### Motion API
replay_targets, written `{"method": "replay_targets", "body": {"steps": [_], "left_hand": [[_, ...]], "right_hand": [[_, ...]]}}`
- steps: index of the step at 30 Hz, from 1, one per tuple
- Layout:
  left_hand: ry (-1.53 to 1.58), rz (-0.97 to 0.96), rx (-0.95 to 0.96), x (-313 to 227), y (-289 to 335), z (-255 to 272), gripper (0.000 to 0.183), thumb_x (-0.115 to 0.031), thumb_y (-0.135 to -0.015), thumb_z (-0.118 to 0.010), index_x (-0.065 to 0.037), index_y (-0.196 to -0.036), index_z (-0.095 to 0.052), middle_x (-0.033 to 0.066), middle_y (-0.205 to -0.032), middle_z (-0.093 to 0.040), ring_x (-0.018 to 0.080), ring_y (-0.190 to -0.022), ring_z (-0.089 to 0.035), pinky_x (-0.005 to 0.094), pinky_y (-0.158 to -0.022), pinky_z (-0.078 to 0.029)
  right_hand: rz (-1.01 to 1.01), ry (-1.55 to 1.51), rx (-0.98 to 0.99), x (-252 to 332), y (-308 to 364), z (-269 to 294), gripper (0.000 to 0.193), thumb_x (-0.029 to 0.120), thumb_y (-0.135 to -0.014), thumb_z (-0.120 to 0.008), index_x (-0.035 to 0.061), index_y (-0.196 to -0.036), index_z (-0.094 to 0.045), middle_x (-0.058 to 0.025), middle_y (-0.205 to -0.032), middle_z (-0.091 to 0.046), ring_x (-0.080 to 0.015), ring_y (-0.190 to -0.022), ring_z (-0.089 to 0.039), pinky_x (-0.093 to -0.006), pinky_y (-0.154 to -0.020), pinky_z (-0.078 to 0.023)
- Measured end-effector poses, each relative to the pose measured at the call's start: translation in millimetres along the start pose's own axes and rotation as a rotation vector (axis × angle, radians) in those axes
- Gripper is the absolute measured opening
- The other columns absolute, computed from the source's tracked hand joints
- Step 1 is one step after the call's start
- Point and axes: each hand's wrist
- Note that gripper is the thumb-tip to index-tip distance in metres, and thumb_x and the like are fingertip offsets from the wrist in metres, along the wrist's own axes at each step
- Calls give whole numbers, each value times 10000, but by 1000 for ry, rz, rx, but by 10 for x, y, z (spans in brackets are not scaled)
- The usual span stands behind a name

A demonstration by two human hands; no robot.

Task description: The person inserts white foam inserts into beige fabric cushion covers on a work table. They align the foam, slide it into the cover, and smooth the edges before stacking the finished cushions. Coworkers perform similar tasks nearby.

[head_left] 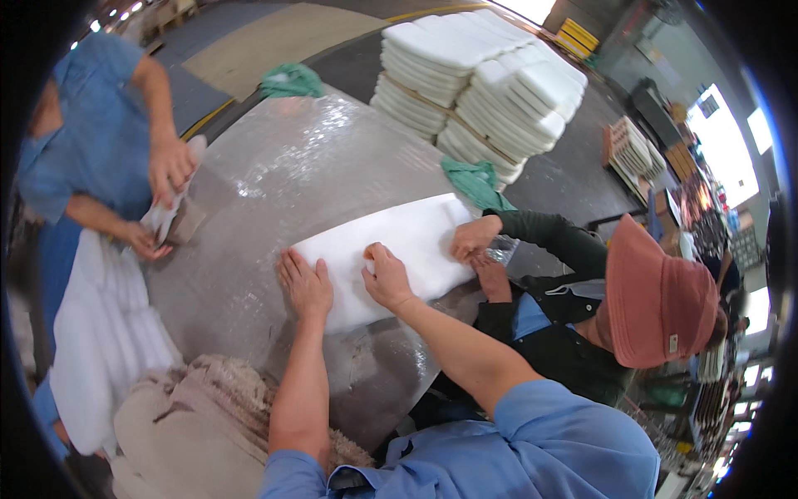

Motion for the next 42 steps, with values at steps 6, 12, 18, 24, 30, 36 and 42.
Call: {"method": "replay_targets", "body": {"steps": [6,12,18,24,30,36,42], "left_hand": [[-52,-330,214,-237,147,26,736,-337,-1094,-506,3,-1688,-235,275,-1764,-157,489,-1623,-149,570,-1321,-119],[-11,-423,323,-410,313,176,701,-307,-1060,-589,-34,-1658,-345,271,-1745,-221,469,-1616,-193,599,-1306,-154],[-166,-556,520,-1133,648,374,800,-296,-989,-710,-47,-1657,-348,270,-1725,-265,485,-1606,-202,616,-1297,-167],[522,195,398,-619,853,359,336,-318,-1008,-718,14,-1000,-663,214,-1201,-708,330,-1038,-688,534,-884,-554],[1316,1176,785,-364,1337,290,434,-387,-1057,-689,5,-1221,-599,242,-1263,-663,388,-1255,-633,556,-1083,-531],[1675,1154,325,-815,1030,-21,493,-310,-1066,-674,-7,-1437,-556,192,-1416,-620,372,-1322,-595,547,-1115,-514],[1544,864,430,202,370,577,510,-182,-1002,-735,-46,-1461,-557,165,-1416,-654,329,-1297,-637,518,-1048,-547]], "right_hand": [[-301,-295,45,-41,-79,309,179,148,-1007,-634,67,-1158,-684,-184,-953,-739,-316,-792,-674,-417,-743,-533],[-258,-360,-231,36,-87,691,258,285,-1054,-645,57,-1140,-732,-175,-863,-751,-255,-803,-705,-373,-742,-538],[-504,-156,-130,-294,297,1109,375,386,-1002,-693,76,-1211,-723,-235,-985,-764,-429,-949,-738,-491,-857,-564],[-429,182,-535,-1100,2,1684,323,253,-1012,-646,73,-1269,-724,-241,-1075,-763,-430,-1025,-732,-511,-935,-556],[-760,232,63,-1490,-506,1972,404,312,-988,-645,3,-1230,-740,-257,-1254,-737,-429,-1183,-703,-490,-1021,-550],[-772,214,276,-1673,-429,2101,518,419,-943,-695,-18,-1217,-753,-254,-1175,-766,-391,-1109,-745,-457,-954,-579],[-684,-244,333,-1135,718,1550,485,322,-924,-794,-32,-1251,-740,-217,-1160,-772,-289,-1075,-725,-397,-947,-553]]}}
Point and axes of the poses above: each hand's wrist, its own y-axis away from the middle knuckle, its own z-axis out of the back of the hand, x = y × z
